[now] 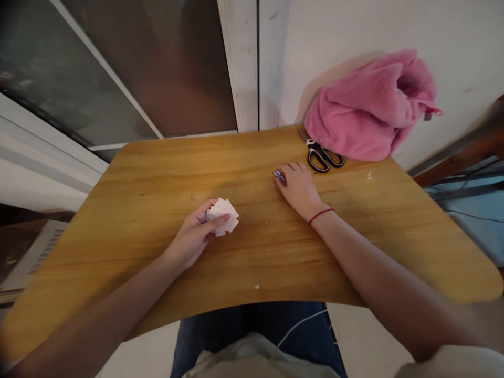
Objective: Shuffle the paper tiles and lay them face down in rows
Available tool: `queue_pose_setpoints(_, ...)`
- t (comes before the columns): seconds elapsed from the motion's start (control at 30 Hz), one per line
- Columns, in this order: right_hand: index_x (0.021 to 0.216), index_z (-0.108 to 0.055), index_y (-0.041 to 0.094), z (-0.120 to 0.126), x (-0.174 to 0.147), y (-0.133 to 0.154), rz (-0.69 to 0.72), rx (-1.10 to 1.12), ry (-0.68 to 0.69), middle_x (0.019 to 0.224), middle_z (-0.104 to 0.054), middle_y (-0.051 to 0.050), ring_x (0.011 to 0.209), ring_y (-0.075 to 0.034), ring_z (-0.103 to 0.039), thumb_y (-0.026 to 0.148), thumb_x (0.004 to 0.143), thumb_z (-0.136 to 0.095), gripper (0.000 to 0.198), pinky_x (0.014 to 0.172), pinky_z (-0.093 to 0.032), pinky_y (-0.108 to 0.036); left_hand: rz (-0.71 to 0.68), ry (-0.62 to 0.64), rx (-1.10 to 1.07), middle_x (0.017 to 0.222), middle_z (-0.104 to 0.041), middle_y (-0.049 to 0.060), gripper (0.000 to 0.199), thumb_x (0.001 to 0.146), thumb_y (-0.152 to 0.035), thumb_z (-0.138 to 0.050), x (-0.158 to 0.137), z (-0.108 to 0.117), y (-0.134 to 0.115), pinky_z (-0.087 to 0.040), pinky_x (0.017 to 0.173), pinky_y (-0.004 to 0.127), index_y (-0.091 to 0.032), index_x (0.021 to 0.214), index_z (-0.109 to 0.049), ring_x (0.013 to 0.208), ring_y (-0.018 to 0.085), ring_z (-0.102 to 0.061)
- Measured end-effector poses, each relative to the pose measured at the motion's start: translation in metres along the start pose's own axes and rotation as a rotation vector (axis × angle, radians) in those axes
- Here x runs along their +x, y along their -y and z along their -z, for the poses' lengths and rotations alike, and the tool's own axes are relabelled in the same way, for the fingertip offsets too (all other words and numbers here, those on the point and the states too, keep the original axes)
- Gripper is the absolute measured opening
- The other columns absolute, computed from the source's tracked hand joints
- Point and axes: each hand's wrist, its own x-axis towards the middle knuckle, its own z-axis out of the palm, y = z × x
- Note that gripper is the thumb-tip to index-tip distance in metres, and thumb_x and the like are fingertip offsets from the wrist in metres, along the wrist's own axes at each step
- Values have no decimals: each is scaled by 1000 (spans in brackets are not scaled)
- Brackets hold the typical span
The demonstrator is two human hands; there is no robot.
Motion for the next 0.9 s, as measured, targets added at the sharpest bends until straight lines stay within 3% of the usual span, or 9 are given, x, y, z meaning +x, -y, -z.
queue_pose_setpoints(0.2,101,-63,13,-4,5,-7,-63,98,-52,94,-63,-11,96,-25,-53,8,77,-50,28,91,-44,-40,8,26,14,88,-66,-1,29,73,-30,-75,1,-1,1,-43,68,21,-22,98,-61,78,11,-60)
queue_pose_setpoints(0.4,101,-63,15,-3,5,-5,-192,174,-51,91,-65,-10,90,-25,-55,24,81,-62,22,88,-43,-43,11,38,11,86,-65,-1,29,73,-30,-75,1,0,2,-42,67,20,-22,97,-60,78,11,-59)
queue_pose_setpoints(0.6,96,-64,20,-9,5,1,-338,186,-63,97,-66,-8,95,-27,-53,22,79,-63,17,87,-37,-49,18,63,15,85,-64,-1,28,73,-30,-75,1,-2,2,-40,65,20,-20,95,-60,75,10,-58)
queue_pose_setpoints(0.77,103,-58,18,-10,7,-3,-179,279,-122,90,-60,-8,86,-22,-56,12,77,-54,27,79,-46,-40,23,49,14,85,-64,-1,29,72,-29,-75,0,-2,1,-40,67,20,-20,95,-60,77,10,-58)
queue_pose_setpoints(0.9,104,-57,19,-9,8,0,30,215,-155,92,-60,-9,95,-24,-56,7,78,-47,30,88,-47,-42,19,47,15,87,-64,-1,30,73,-29,-75,2,-1,2,-40,68,20,-20,97,-60,78,10,-58)
